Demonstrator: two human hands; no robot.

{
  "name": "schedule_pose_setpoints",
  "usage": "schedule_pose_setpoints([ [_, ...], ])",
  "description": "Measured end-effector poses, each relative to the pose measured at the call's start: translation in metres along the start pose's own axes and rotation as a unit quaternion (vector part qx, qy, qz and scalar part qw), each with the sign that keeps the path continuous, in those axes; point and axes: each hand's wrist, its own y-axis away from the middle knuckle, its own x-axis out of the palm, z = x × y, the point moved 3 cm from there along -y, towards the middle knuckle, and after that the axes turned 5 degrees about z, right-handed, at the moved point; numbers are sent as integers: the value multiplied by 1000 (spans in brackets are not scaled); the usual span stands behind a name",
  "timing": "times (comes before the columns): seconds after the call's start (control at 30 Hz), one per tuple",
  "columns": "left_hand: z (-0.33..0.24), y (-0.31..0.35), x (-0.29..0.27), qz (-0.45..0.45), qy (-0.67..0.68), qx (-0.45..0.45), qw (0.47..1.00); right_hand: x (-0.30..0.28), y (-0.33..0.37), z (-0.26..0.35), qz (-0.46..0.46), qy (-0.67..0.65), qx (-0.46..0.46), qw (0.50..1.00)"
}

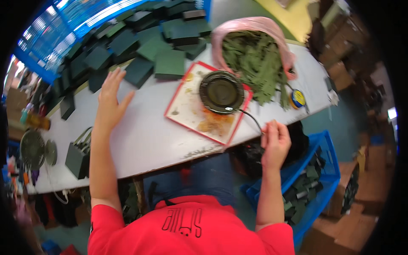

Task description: The person attaches green fabric straps to small dark green rectangular boxes. They pick up a box, thread a strap through a slot, and secure it, repeating this process for multiple units. The finished boxes are placed on the table to the left.

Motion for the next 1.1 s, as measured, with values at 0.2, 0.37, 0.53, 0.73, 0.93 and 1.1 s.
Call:
schedule_pose_setpoints([
  [0.2,46,-37,76,60,17,-46,997,7,-21,2,13,122,-33,992],
  [0.37,31,0,62,115,25,-6,993,-19,-42,-2,-15,246,-34,968],
  [0.53,-4,60,-4,212,82,54,972,-10,-60,-1,24,329,-88,940],
  [0.73,-35,96,-29,188,170,-28,967,16,-96,7,137,382,-180,896],
  [0.93,-57,98,-3,108,19,-68,992,52,-135,-6,181,423,-242,854],
  [1.1,-60,97,-11,191,50,-27,980,69,-151,-15,243,478,-294,791],
])
